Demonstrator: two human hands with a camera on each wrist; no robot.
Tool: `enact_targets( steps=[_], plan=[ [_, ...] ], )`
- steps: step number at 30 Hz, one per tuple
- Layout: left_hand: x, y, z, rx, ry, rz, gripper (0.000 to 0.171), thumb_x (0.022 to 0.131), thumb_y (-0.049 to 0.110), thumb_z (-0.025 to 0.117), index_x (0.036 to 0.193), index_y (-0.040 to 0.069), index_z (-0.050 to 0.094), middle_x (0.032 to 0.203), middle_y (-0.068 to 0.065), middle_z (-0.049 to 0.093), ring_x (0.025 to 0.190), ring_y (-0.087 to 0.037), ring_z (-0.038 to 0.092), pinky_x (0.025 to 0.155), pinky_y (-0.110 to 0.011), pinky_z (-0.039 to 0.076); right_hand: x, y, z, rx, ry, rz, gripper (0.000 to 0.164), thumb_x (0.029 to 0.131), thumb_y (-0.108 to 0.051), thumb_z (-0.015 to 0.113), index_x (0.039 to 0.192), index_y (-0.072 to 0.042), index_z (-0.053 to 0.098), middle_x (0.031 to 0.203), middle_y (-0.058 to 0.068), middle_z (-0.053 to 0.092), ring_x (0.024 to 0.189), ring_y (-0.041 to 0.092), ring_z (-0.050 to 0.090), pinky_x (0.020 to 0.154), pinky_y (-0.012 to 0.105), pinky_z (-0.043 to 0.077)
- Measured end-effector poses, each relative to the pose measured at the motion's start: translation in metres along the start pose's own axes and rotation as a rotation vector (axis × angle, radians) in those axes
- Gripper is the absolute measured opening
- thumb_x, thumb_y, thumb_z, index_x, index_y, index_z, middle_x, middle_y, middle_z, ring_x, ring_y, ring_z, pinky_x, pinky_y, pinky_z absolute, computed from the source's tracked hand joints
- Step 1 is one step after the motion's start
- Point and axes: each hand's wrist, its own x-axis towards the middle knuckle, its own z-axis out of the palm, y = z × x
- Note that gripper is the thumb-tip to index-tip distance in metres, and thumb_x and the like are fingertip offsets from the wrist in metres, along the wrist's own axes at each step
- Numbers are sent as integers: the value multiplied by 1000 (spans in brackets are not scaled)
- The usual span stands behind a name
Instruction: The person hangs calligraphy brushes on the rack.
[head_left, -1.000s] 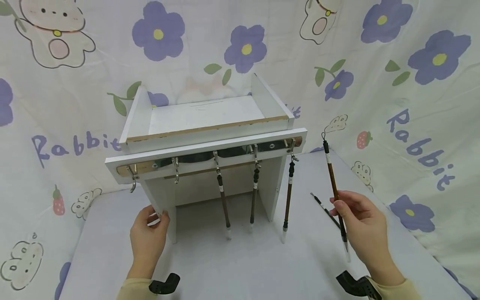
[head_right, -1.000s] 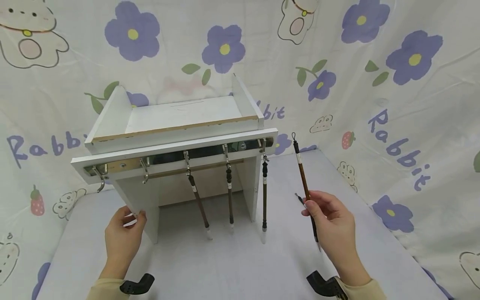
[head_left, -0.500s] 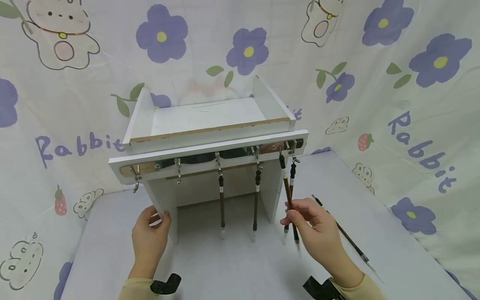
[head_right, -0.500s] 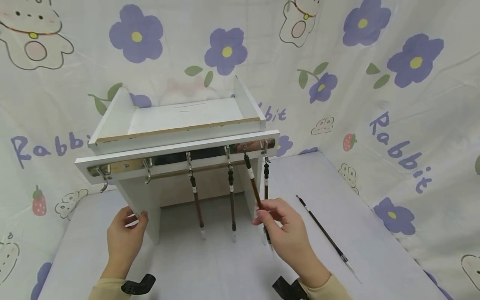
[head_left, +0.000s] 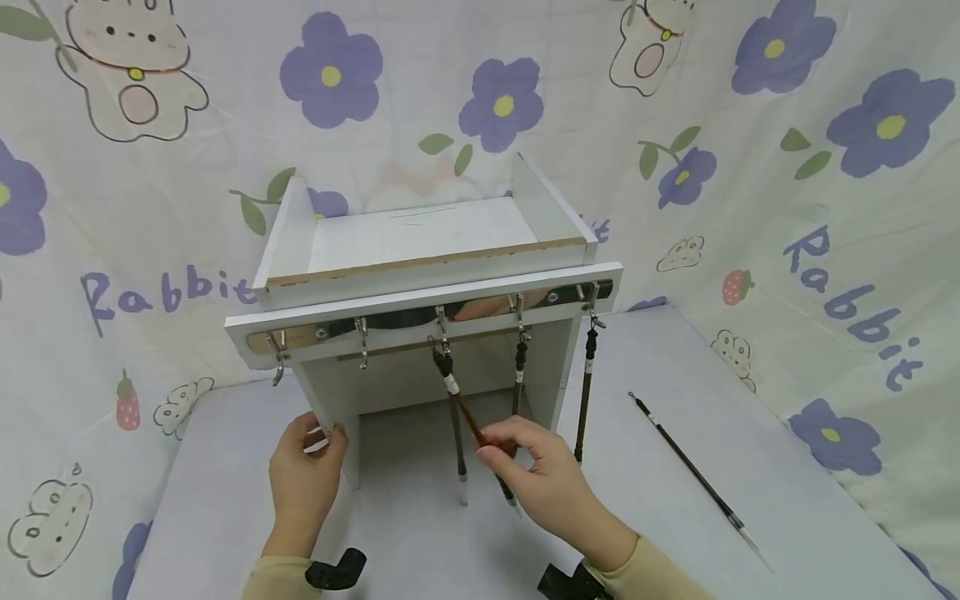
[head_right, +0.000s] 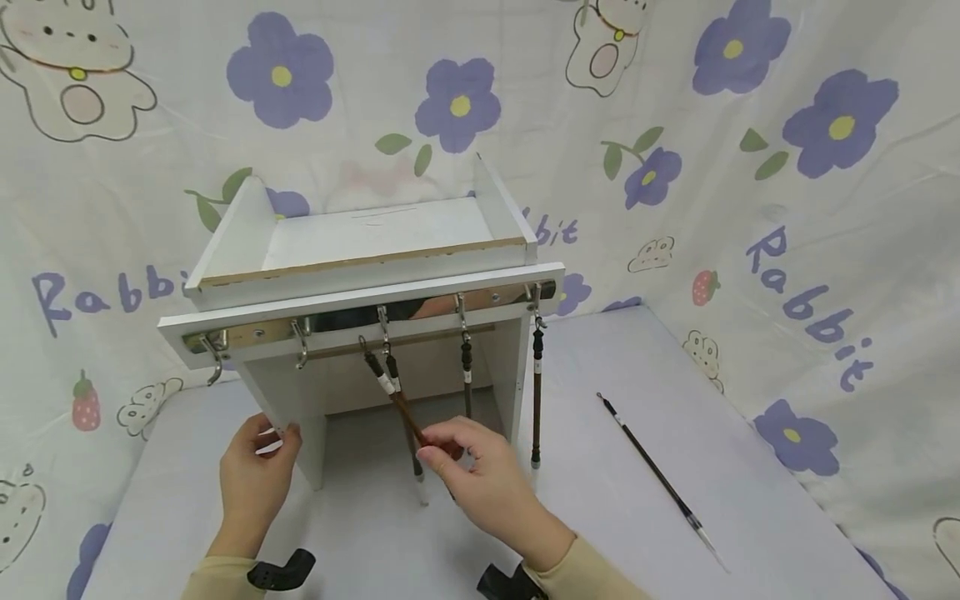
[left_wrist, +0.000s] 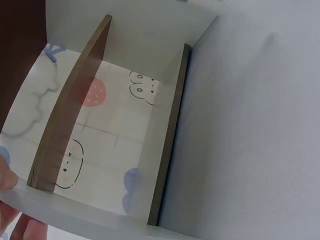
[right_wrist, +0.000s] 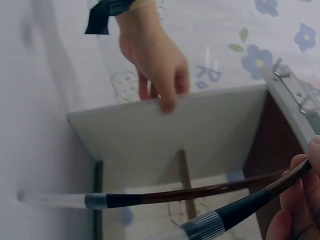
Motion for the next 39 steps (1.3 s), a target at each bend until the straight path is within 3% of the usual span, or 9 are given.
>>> enact_targets(
  steps=[12, 20, 31, 39],
  plan=[
    [-2, 6, -2, 10, -8, -14, 24, 82, 25, 61, 104, 15, 60, 97, 2, 60, 79, -14, 61, 63, -26, 54, 3, 0, 32, 0, -97, 4, 14, 82, -14, 64, 96, -17, 66, 86, -6, 61, 73, 10, 51, 60, 25, 47],
    [-1, 4, -1, 17, 3, 5, 24, 82, 23, 61, 104, 13, 60, 97, 1, 60, 81, -14, 60, 64, -26, 54, 7, 2, 34, 10, -61, 27, 13, 81, -14, 65, 93, -19, 65, 81, -4, 59, 72, 12, 51, 61, 26, 47],
    [-2, 3, -1, 15, -3, -12, 25, 82, 25, 61, 105, 14, 60, 98, 1, 60, 81, -14, 61, 64, -25, 54, 10, 3, 35, 14, 5, 4, 15, 79, -10, 68, 91, -18, 64, 76, -3, 56, 70, 13, 50, 59, 28, 46],
    [-1, 5, -2, 12, 8, 13, 24, 82, 25, 61, 105, 15, 60, 96, 2, 60, 80, -14, 61, 63, -26, 54, 12, 3, 36, 0, 31, -14, 15, 77, -9, 69, 89, -17, 64, 75, -2, 57, 70, 13, 51, 58, 29, 47]
  ],
)
